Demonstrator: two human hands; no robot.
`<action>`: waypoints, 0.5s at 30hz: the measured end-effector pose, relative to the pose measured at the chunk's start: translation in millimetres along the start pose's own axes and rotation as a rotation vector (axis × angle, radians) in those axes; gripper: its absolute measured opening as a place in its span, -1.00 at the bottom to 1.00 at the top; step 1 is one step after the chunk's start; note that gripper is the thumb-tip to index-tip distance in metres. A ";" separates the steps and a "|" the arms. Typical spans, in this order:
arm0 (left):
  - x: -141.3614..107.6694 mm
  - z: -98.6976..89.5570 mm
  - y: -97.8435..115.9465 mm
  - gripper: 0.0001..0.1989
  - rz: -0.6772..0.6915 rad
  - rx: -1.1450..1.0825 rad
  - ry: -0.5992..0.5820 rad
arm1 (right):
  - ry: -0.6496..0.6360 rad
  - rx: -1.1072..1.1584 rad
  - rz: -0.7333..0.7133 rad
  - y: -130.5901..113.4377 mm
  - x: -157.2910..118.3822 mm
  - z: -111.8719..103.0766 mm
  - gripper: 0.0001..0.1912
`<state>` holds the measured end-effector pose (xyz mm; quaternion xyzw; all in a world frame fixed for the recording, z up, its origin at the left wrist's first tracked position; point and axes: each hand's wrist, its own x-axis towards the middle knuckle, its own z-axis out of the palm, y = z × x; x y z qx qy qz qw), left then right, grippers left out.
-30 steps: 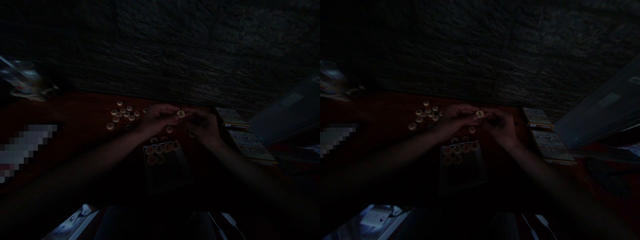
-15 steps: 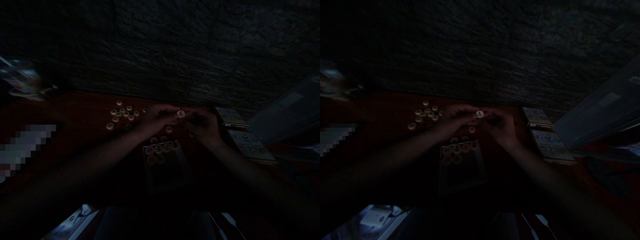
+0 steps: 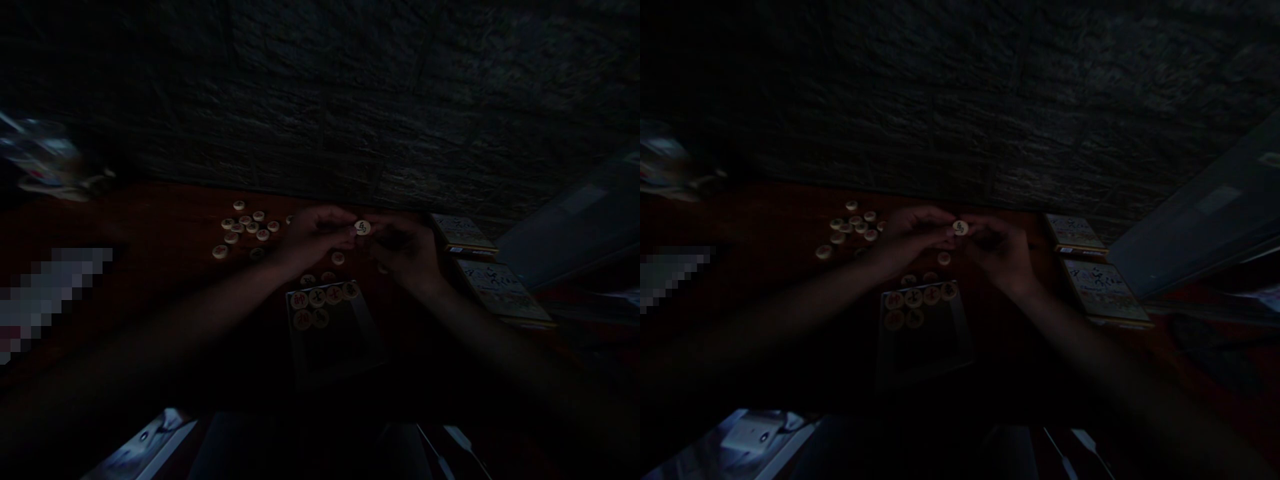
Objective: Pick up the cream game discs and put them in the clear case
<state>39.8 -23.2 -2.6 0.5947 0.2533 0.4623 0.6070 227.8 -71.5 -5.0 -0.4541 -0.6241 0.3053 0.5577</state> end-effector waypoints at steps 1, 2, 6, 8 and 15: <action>0.2 -0.1 0.0 -0.72 0.001 -0.003 0.001 | 0.000 -0.003 -0.002 0.0 -0.1 0.0 -0.62; 0.3 -0.2 -0.2 -0.72 0.005 -0.006 0.001 | 0.001 -0.006 -0.004 -0.3 -0.2 0.1 -0.62; 0.6 -0.5 -1.8 -0.70 0.007 0.014 -0.012 | -0.012 0.009 -0.015 -3.1 -0.9 0.6 -0.62; 0.5 -1.0 -2.9 -0.69 0.009 0.039 -0.020 | -0.013 0.011 -0.013 -4.0 -1.2 0.5 -0.62; 1.2 -1.6 -1.6 -0.71 0.002 -0.016 -0.019 | -0.013 0.003 0.008 -2.1 0.7 -0.8 -0.59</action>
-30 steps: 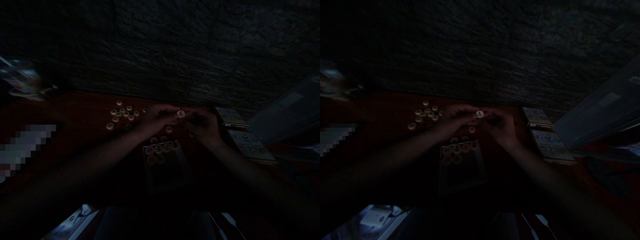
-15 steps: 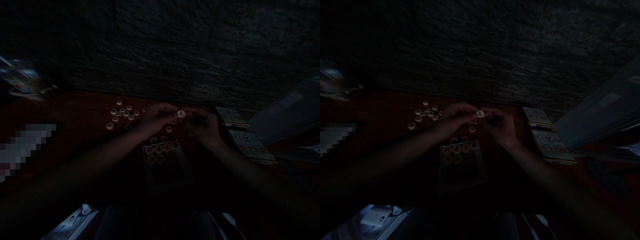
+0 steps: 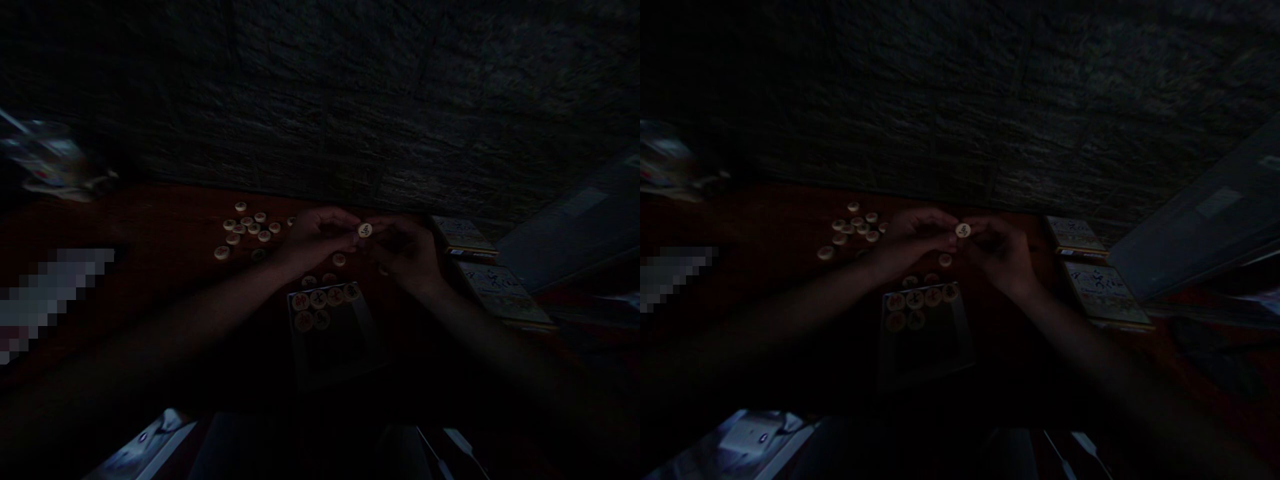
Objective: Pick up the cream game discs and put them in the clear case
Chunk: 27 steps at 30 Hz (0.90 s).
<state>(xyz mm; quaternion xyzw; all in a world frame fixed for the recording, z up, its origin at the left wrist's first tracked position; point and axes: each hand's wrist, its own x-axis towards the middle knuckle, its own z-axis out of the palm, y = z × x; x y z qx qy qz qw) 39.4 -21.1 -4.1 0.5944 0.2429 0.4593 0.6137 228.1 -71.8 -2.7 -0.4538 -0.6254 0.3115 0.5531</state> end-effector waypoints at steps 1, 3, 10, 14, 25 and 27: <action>0.4 0.0 0.8 -0.75 -0.010 -0.023 0.004 | -0.003 -0.002 -0.003 0.4 0.3 -0.1 -0.60; 1.2 -0.1 2.1 -0.84 -0.035 -0.065 0.014 | -0.007 -0.012 -0.005 1.1 0.7 -0.4 -0.62; 0.1 1.6 2.5 -0.82 -0.044 -0.031 0.029 | -0.002 -0.070 -0.027 0.4 -0.7 -0.8 -0.68; -2.1 2.4 0.1 -0.73 -0.011 0.085 -0.010 | -0.026 -0.092 -0.115 2.4 -1.3 -0.9 -0.68; -2.9 0.2 -4.3 -0.67 0.080 0.296 -0.028 | -0.060 -0.382 -0.325 2.9 -4.3 -7.0 -0.76; -3.6 1.7 -2.7 -0.70 0.101 0.330 -0.025 | -0.065 -0.428 -0.348 3.0 -4.2 -7.6 -0.76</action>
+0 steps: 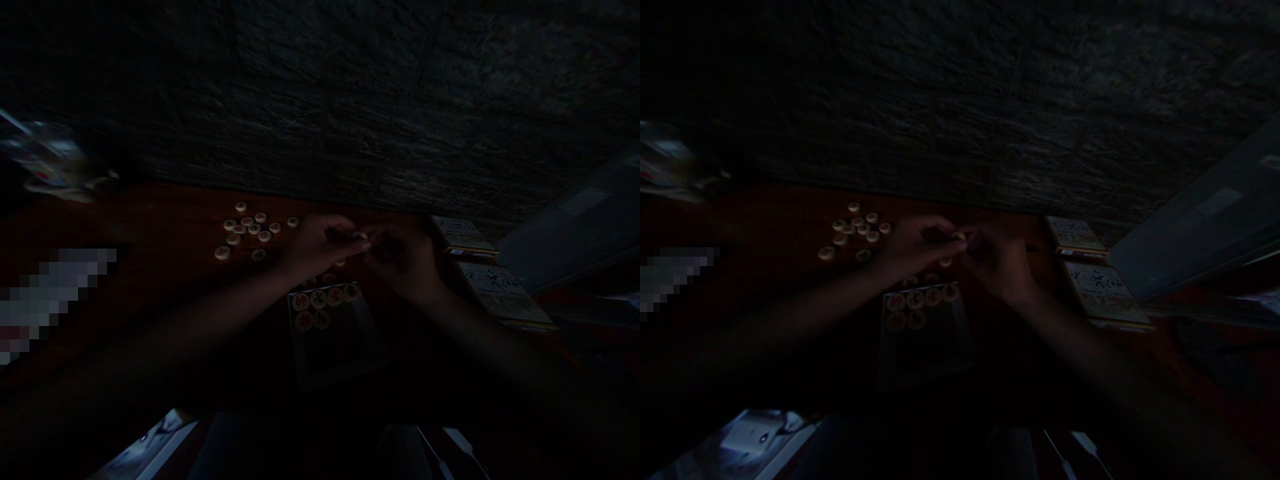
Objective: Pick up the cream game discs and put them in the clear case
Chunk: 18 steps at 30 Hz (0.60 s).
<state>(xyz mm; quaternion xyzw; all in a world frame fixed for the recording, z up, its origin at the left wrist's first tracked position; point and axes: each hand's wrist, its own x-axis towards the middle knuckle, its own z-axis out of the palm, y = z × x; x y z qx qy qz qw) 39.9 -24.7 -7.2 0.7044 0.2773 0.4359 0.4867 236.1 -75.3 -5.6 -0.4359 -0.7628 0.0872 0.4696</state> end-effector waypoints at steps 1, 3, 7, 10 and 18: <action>-0.2 0.5 0.8 -0.72 0.012 0.015 0.003 | -0.002 -0.019 -0.010 0.0 0.2 -0.2 -0.76; -0.6 1.2 1.4 -0.77 0.018 0.030 0.007 | -0.004 -0.060 -0.028 -0.4 0.9 -0.7 -0.77; -0.3 0.8 -2.9 -0.79 -0.030 -0.010 -0.001 | -0.018 -0.110 -0.038 -1.9 2.7 -2.3 -0.79; 0.7 0.5 -6.6 -0.77 -0.062 -0.054 -0.023 | -0.018 -0.113 -0.037 -2.3 3.5 -2.8 -0.79; 1.7 2.1 0.4 -0.79 -0.141 -0.207 -0.009 | -0.013 0.004 0.098 -3.2 2.7 0.7 -0.77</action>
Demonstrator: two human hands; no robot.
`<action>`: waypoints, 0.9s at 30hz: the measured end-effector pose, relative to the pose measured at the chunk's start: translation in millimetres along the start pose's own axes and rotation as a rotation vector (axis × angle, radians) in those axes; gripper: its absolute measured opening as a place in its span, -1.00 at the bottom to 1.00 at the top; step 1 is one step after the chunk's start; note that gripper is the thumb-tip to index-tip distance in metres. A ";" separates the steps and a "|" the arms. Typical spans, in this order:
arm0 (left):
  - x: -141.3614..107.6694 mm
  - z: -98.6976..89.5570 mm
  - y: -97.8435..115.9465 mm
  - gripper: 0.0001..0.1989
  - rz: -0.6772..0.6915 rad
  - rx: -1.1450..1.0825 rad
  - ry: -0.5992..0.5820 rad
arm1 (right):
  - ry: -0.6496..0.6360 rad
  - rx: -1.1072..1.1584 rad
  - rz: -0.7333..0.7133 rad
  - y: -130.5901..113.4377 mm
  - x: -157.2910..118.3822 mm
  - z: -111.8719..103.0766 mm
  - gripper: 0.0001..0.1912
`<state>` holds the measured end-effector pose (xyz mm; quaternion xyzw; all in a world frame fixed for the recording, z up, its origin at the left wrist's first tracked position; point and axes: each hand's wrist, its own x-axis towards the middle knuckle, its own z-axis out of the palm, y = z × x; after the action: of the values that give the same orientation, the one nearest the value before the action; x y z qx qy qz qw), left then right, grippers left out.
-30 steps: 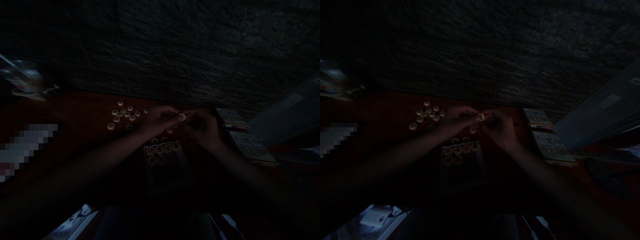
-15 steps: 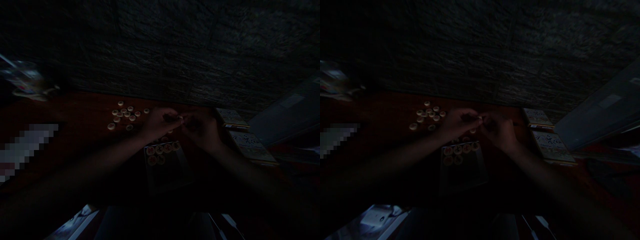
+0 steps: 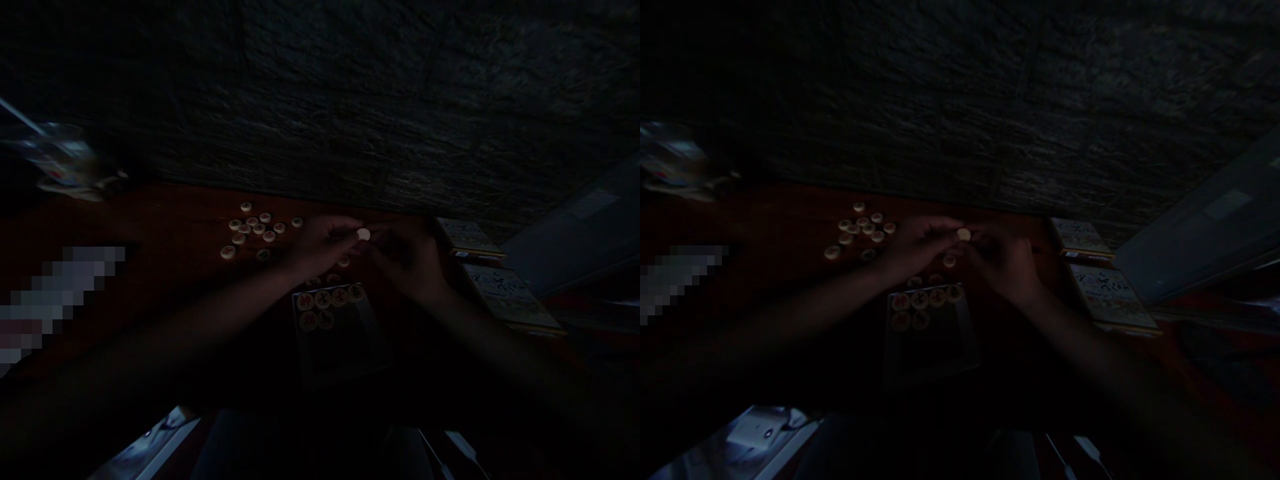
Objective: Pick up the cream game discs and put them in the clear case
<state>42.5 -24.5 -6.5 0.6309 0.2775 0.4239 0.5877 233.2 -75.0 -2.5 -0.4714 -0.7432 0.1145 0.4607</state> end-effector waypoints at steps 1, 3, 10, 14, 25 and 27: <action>-0.2 -0.3 0.4 -0.79 0.007 0.008 0.000 | 0.006 0.010 0.020 -0.4 -0.3 0.3 -0.77; -0.5 -1.6 -0.5 -0.76 0.018 0.035 0.004 | 0.024 0.025 0.064 -1.3 -0.7 0.7 -0.77; 3.6 -5.4 -10.1 -0.64 0.133 0.037 -0.090 | 0.036 0.146 0.245 -4.6 0.7 0.5 -0.68; 5.5 -3.6 -9.3 -0.67 0.221 0.077 -0.105 | 0.050 0.161 0.288 -11.1 3.1 -0.1 -0.63; 3.1 -2.0 -7.8 -0.65 0.165 0.050 -0.079 | 0.090 0.073 0.330 -14.4 2.3 -1.7 -0.51; 2.2 -2.9 -7.2 -0.64 0.120 0.059 -0.072 | 0.080 0.053 0.343 -15.8 2.2 -1.5 -0.50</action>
<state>42.2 -20.1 -13.3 0.6781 0.2303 0.4269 0.5522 224.7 -82.0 9.2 -0.5834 -0.6295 0.1920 0.4759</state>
